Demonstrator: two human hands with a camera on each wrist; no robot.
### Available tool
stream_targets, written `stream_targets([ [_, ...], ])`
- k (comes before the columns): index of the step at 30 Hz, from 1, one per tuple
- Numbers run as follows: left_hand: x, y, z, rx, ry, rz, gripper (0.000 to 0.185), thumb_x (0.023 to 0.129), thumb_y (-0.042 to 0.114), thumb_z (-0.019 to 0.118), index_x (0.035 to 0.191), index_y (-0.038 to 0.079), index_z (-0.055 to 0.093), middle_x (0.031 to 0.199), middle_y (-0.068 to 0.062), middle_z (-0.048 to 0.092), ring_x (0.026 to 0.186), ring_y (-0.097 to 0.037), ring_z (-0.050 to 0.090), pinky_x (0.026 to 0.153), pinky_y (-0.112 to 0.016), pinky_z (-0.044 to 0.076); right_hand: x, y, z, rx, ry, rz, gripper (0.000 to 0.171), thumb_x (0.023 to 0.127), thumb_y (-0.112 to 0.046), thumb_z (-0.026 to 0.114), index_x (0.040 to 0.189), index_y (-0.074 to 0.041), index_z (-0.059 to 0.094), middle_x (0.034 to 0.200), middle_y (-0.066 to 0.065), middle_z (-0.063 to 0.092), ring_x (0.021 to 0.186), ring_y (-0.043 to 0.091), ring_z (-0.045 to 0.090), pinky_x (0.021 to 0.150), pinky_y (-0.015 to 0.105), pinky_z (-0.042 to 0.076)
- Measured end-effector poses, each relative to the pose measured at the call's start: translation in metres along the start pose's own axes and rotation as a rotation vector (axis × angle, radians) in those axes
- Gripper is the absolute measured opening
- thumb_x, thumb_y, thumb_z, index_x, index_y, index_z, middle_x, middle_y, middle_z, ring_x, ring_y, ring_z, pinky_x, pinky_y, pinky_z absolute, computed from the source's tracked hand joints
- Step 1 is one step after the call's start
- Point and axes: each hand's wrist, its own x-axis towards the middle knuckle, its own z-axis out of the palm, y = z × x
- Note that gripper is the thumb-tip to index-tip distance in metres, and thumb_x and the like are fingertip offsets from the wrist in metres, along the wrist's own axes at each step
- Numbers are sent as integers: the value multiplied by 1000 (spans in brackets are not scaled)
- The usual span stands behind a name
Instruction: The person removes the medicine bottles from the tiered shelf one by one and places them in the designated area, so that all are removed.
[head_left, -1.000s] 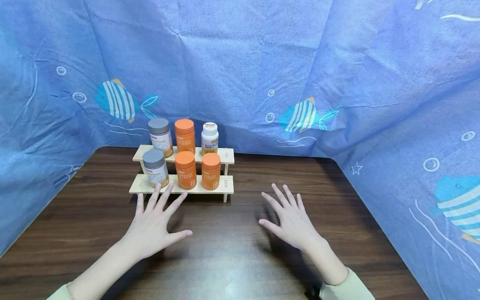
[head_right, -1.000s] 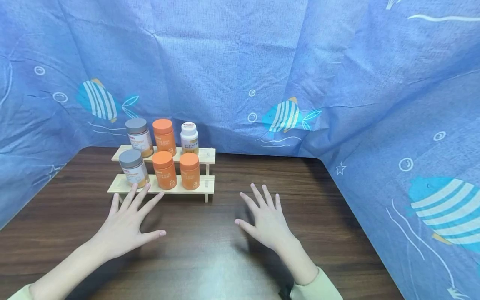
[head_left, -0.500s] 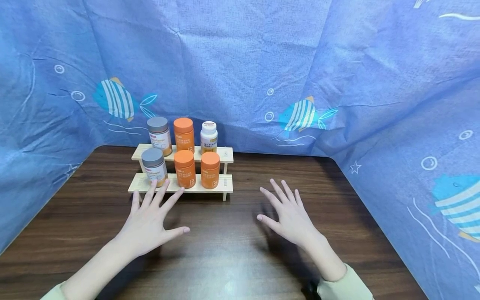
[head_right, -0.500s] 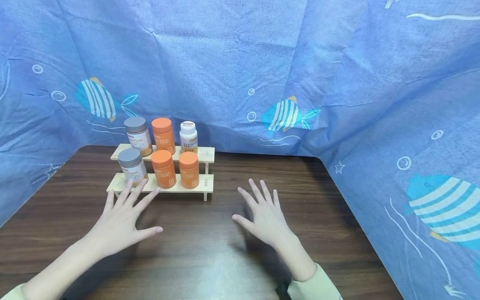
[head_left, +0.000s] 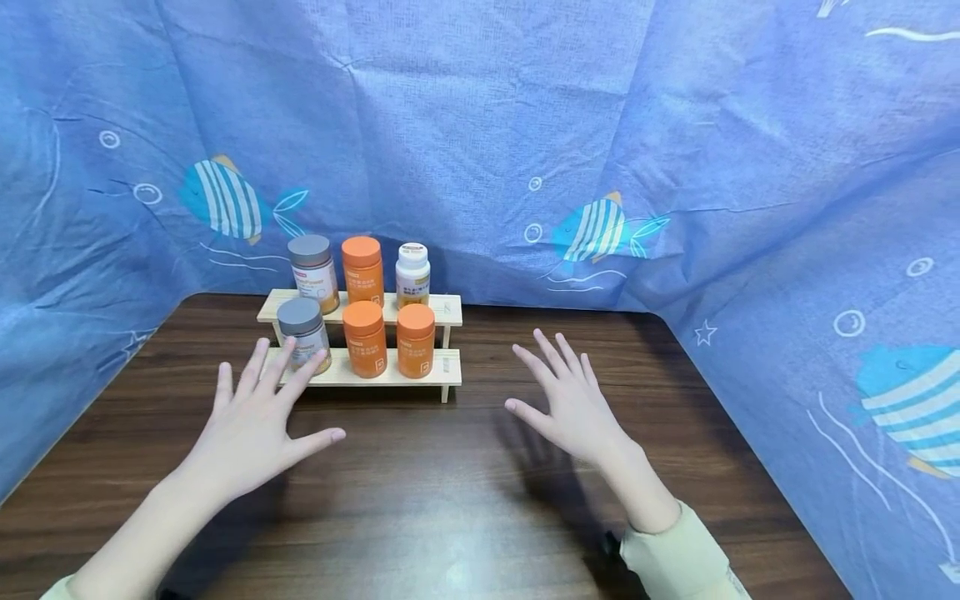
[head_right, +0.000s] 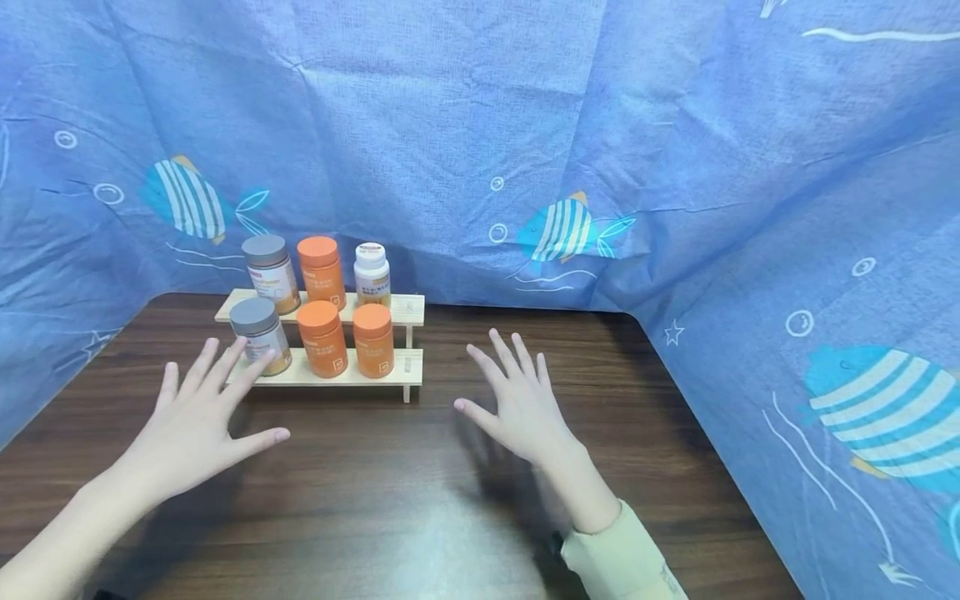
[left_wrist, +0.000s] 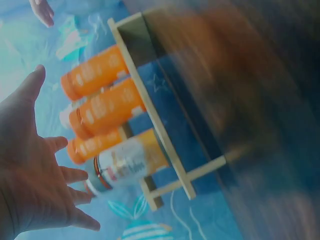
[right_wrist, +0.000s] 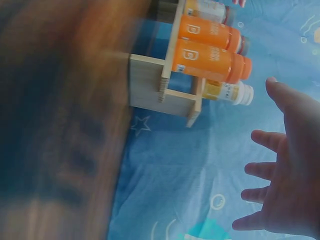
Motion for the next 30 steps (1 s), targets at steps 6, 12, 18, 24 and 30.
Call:
stream_targets([
  [6, 3, -18, -11, -3, 27, -45, 102, 73, 77, 54, 152, 24, 17, 157, -20, 9, 142, -36, -14, 104, -64, -14, 21, -3, -11, 37, 33, -15, 71, 87, -67, 45, 148, -35, 27, 158, -5, 11, 145, 26, 4, 108, 63, 12],
  [12, 9, -39, -14, -17, 49, -74, 102, 74, 74, 58, 153, 24, 16, 156, -21, 9, 142, -38, -13, 105, -65, -10, 44, -9, -20, 67, 60, -55, 70, 89, -64, 47, 148, -33, 28, 158, -4, 14, 145, 26, 6, 108, 63, 12],
  [18, 15, -60, -6, -83, 37, -58, 100, 77, 67, 62, 153, 22, 16, 155, -23, 13, 143, -39, -8, 107, -63, -7, 69, -17, -27, 163, 58, -96, 66, 91, -57, 49, 149, -33, 26, 158, -4, 15, 145, 21, 6, 112, 55, 13],
  [24, 21, -78, 5, -131, 8, -33, 97, 79, 60, 65, 152, 17, 18, 153, -26, 18, 142, -41, -4, 105, -67, 0, 94, -25, -31, 295, 30, -119, 63, 93, -54, 49, 148, -35, 25, 157, -10, 14, 144, 13, 8, 112, 49, 19],
  [30, 26, -100, 15, -183, -5, 2, 91, 82, 51, 67, 151, 13, 22, 150, -28, 24, 141, -45, 0, 103, -69, 1, 126, -28, -22, 374, 40, -191, 61, 94, -47, 52, 148, -31, 30, 155, -6, 24, 142, 11, 19, 112, 41, 23],
])
